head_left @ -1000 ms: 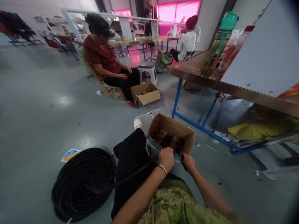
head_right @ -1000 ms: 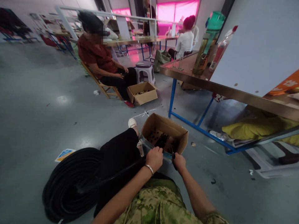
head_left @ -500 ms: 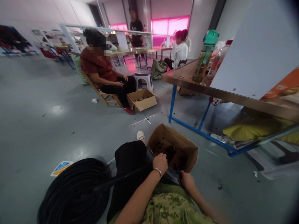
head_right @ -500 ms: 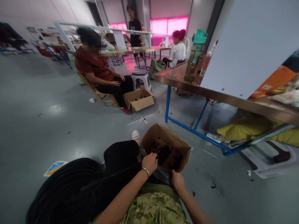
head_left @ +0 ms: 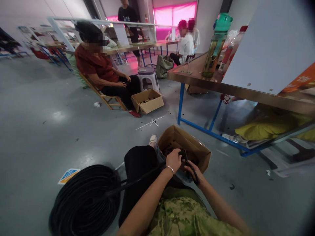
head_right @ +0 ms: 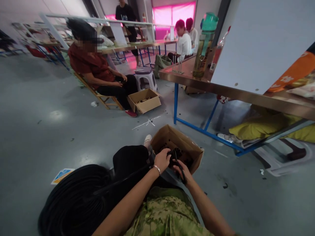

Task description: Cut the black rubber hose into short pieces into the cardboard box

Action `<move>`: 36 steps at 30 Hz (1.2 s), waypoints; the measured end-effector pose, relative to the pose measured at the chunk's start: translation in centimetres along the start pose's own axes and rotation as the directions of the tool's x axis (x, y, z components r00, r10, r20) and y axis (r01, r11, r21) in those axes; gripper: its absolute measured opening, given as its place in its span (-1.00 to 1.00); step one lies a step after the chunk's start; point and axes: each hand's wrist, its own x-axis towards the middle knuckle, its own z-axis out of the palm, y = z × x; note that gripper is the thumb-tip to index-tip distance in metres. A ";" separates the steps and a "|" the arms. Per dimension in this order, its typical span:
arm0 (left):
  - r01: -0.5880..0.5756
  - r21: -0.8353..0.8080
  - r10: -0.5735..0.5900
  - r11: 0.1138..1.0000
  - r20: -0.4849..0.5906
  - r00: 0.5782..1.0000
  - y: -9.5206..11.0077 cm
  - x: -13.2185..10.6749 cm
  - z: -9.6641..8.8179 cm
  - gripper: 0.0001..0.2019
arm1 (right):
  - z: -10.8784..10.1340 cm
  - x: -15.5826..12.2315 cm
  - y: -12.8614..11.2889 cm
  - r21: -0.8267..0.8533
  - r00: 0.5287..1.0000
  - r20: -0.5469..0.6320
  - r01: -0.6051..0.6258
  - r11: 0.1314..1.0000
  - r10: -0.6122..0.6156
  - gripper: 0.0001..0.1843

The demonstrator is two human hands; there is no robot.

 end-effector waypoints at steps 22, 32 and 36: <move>-0.029 0.412 0.024 0.911 0.017 1.000 1.7 -1.8 -1.7 -0.68 | -0.9 1.2 -1.7 -0.564 0.954 -0.076 0.199 0.802 -0.290 -0.58; -0.057 0.372 0.025 0.926 0.089 0.996 1.3 -0.6 0.2 -0.72 | -2.3 -0.4 -2.9 -0.681 0.959 -0.013 0.198 0.705 -0.281 -0.59; -0.091 0.377 0.056 0.922 0.104 0.993 1.2 -0.9 0.7 -0.71 | -1.9 0.1 -2.3 -0.652 0.969 -0.027 0.169 0.739 -0.245 -0.59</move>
